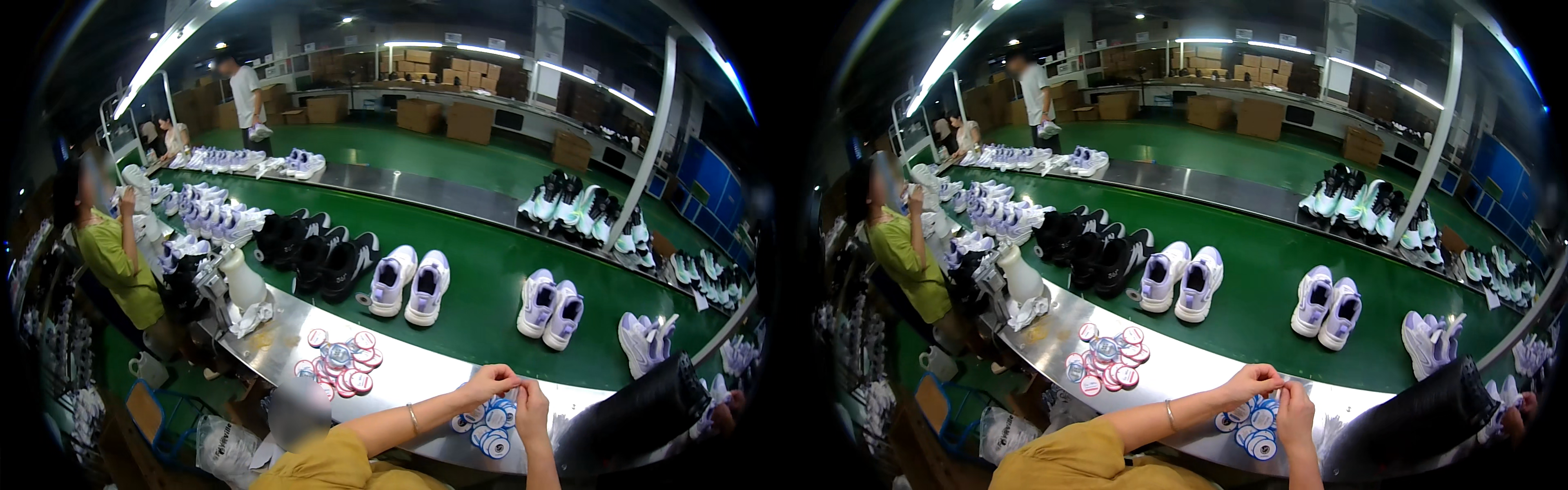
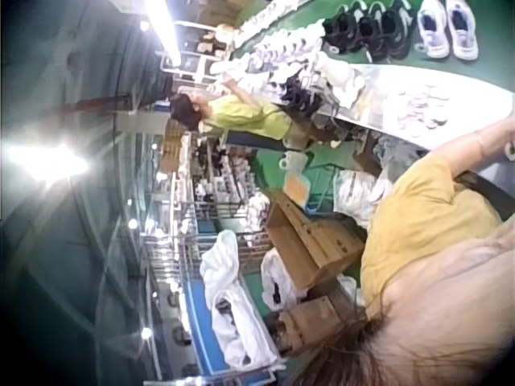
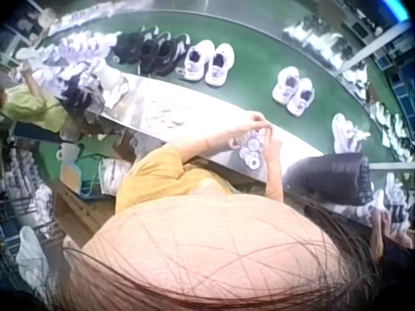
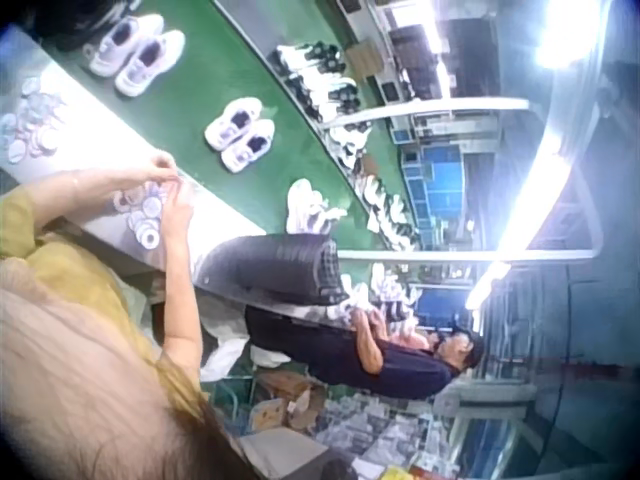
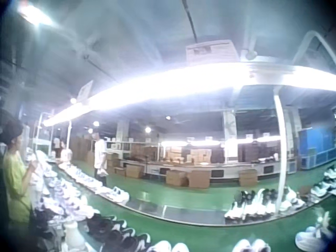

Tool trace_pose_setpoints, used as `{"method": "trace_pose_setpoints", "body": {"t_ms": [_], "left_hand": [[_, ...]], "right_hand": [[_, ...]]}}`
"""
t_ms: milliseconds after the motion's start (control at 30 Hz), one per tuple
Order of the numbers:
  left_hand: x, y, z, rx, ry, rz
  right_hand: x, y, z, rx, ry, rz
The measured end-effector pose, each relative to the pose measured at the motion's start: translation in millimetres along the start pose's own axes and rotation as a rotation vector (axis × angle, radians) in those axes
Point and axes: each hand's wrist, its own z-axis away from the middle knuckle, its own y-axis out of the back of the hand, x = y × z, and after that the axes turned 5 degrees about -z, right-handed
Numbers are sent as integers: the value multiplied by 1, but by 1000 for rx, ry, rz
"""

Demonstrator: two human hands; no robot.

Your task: The person attaches circular blue and white tags to the laces of sneakers moving along a conveyor belt. They pick up each pair, secure the tag, and place the shoes back on the belt. The task is performed repeatedly for multiple pairs of black and white/purple sneakers.

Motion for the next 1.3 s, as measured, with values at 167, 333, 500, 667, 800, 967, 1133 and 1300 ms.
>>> {"method": "trace_pose_setpoints", "body": {"t_ms": [167, 333, 500, 667, 800, 967, 1133, 1300], "left_hand": [[16, -1, -2, 55, -70, -177], [21, -1, -24, 82, -133, -263], [28, 23, -53, 133, -194, -335], [14, 41, -117, 393, -185, -465], [0, 21, -152, 425, -119, -396], [-11, 8, -176, 450, -75, -127], [-14, 14, -183, 518, -52, 55], [-13, 13, -183, 562, -57, 76]], "right_hand": [[2, -3, -16, -49, -335, -524], [34, 3, -22, -105, -364, -511], [49, 7, -39, -27, -305, -305], [49, 21, -37, 139, -415, -347], [57, 24, -26, 126, -450, -382], [61, 28, -22, 129, -457, -411], [63, 30, -20, 125, -485, -406], [71, 25, -19, 114, -487, -444]]}}
